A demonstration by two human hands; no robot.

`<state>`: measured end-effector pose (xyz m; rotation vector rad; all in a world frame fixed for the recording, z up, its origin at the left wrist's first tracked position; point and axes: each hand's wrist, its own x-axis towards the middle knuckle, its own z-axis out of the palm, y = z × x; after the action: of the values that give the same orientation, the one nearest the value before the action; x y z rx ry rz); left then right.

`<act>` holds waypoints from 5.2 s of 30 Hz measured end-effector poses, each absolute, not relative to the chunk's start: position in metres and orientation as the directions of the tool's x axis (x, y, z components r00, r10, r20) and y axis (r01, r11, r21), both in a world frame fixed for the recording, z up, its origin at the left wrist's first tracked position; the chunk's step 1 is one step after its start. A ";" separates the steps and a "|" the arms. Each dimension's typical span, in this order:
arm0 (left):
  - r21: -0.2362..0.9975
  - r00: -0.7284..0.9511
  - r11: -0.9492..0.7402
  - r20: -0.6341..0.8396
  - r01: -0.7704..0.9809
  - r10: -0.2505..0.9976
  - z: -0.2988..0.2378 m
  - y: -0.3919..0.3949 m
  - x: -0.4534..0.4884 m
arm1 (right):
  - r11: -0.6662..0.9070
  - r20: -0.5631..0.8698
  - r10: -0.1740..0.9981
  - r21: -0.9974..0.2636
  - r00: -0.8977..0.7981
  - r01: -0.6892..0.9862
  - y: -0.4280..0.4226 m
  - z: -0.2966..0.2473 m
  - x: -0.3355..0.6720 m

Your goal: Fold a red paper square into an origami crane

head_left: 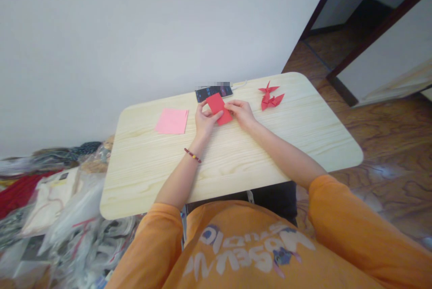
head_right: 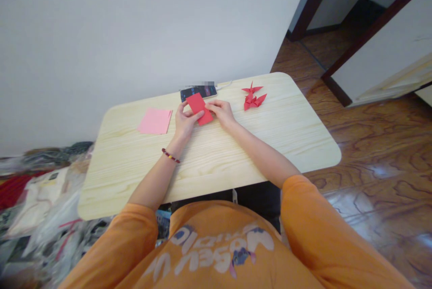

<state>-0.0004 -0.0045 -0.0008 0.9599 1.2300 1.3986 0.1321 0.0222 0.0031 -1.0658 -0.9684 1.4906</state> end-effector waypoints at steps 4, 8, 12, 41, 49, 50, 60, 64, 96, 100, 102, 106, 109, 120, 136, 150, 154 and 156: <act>0.984 -0.137 0.018 -0.043 -0.177 0.990 0.002 -0.005 -0.002 | -0.186 -0.165 0.982 -0.933 -0.095 -0.307 0.025 0.002 0.134; 0.984 -0.081 0.047 -0.061 -0.172 0.995 0.001 -0.009 0.000 | -0.170 -0.151 0.985 -0.918 -0.079 -0.359 0.031 0.005 0.138; 0.979 -0.088 0.065 -0.083 -0.191 0.993 0.001 -0.010 0.002 | -0.176 -0.160 0.984 -0.907 -0.074 -0.382 0.034 0.008 0.144; 0.983 0.056 0.151 -0.146 -0.103 0.988 0.004 -0.010 -0.004 | -0.252 -0.257 0.965 -0.832 -0.059 -0.495 0.034 0.016 0.142; 0.961 -0.020 0.145 -0.154 -0.234 0.988 0.002 -0.007 -0.006 | -0.207 -0.160 0.973 -0.928 -0.168 -0.311 0.035 0.011 0.149; 0.961 -0.028 0.136 -0.147 -0.241 0.989 0.002 -0.006 -0.006 | -0.191 -0.141 0.968 -0.950 -0.209 -0.246 0.035 0.010 0.149; 0.965 -0.276 -0.068 -0.005 -0.255 0.961 -0.004 -0.003 -0.003 | -0.108 -0.134 0.965 -0.986 -0.226 0.126 0.027 0.015 0.147; 0.968 -0.241 -0.055 -0.006 -0.245 0.970 -0.004 -0.005 -0.001 | -0.092 -0.109 0.977 -0.991 -0.185 0.097 0.026 0.016 0.145; 0.989 -0.277 0.007 -0.049 -0.149 0.960 0.005 -0.001 -0.008 | -0.130 -0.089 0.964 -0.980 -0.252 -0.153 0.036 0.005 0.147; 0.989 -0.317 0.000 -0.047 -0.149 0.947 0.005 0.001 -0.014 | -0.122 -0.083 0.977 -0.973 -0.197 -0.194 0.045 -0.002 0.153; 0.989 -0.336 -0.014 -0.037 -0.148 0.941 0.006 0.003 -0.018 | -0.141 -0.105 0.978 -0.969 -0.179 -0.203 0.049 -0.003 0.156; 0.991 -0.405 -0.021 -0.034 -0.132 0.913 0.005 0.005 -0.027 | -0.158 -0.131 0.983 -0.961 -0.127 -0.228 0.053 -0.002 0.162; 0.985 -0.451 -0.030 -0.050 -0.169 0.891 0.005 0.007 -0.031 | -0.153 -0.136 0.987 -0.955 -0.084 -0.255 0.054 -0.001 0.165; 0.922 -0.071 0.111 -0.147 -0.370 0.987 0.007 0.006 -0.025 | -0.115 -0.071 0.943 -0.986 -0.326 -0.119 0.048 -0.001 0.162; 0.975 -0.199 -0.019 -0.027 -0.223 0.980 0.004 -0.001 -0.017 | -0.060 -0.042 0.973 -0.995 -0.225 -0.076 0.037 0.012 0.155; 0.959 -0.190 0.047 -0.103 -0.279 0.976 -0.002 0.006 -0.025 | 0.024 0.081 0.909 -0.989 -0.409 -0.143 0.042 0.001 0.160; 0.969 -0.247 -0.024 -0.039 -0.246 0.968 -0.002 0.006 -0.024 | 0.058 0.083 0.881 -0.996 -0.467 -0.068 0.041 0.003 0.160; 0.977 -0.270 -0.052 -0.006 -0.208 0.963 -0.002 0.005 -0.022 | 0.050 0.078 0.874 -0.996 -0.479 -0.070 0.040 0.005 0.159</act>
<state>-0.0224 0.0054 -0.0017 0.9222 1.2260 1.5172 0.1590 0.0397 0.0051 -0.8370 -1.5524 1.5388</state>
